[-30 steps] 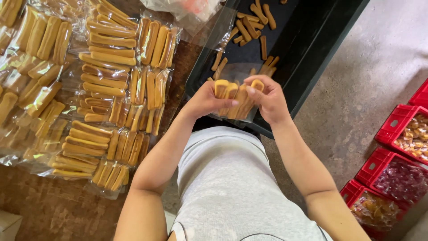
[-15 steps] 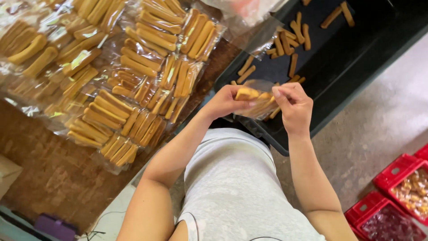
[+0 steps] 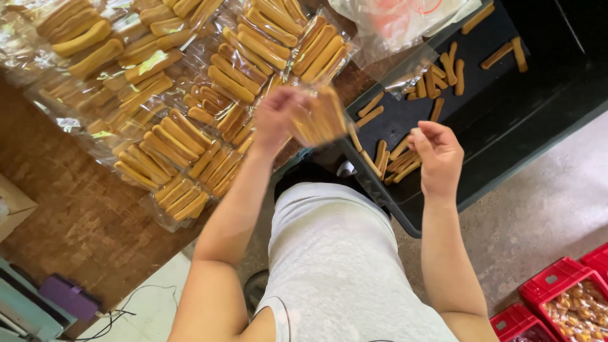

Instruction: The person packs breadsticks by hand, picking them from a bin and placing them into plastic bags. They then place the filled bags onto a table next to other stacks of bags.

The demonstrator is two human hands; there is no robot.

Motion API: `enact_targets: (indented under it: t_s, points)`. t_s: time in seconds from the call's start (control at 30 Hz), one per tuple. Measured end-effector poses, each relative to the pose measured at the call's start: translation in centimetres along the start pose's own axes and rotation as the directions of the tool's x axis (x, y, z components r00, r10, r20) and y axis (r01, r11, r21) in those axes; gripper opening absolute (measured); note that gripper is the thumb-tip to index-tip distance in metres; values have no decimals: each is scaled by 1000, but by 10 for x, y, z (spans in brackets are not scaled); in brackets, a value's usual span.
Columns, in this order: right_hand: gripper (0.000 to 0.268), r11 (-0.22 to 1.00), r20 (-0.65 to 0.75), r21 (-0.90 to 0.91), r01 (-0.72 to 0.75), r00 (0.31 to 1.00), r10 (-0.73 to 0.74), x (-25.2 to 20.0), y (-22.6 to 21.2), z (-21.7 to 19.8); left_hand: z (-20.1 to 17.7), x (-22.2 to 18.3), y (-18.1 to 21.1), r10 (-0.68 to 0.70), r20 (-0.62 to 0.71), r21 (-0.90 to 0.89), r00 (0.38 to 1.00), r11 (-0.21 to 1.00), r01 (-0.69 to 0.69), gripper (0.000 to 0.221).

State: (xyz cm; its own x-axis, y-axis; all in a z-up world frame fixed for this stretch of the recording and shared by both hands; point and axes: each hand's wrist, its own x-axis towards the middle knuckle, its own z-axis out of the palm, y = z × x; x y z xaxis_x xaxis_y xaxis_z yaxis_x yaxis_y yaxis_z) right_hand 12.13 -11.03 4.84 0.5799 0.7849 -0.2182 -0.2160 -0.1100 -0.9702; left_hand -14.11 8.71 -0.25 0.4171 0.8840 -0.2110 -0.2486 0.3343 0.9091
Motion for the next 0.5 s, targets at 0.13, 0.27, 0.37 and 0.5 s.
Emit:
enact_targets:
  t_s: [0.13, 0.27, 0.37, 0.5]
  points:
    - [17, 997, -10, -39, -63, 998, 62, -5, 12, -10, -90, 31, 67, 382, -243, 169, 891, 922, -349, 17]
    - [18, 995, 16, -17, -98, 995, 99, -9, 26, -17, -204, 56, 127, 426, -707, 300, 565, 904, -305, 49]
    - [19, 992, 19, -27, -126, 992, 127, -12, 36, -24, -265, 48, 146, 531, -781, 484, 327, 847, -219, 87]
    - [20, 980, -2, -25, -195, 981, 195, -19, 59, -38, -234, 28, 98, 691, -609, 650, 389, 716, -256, 82]
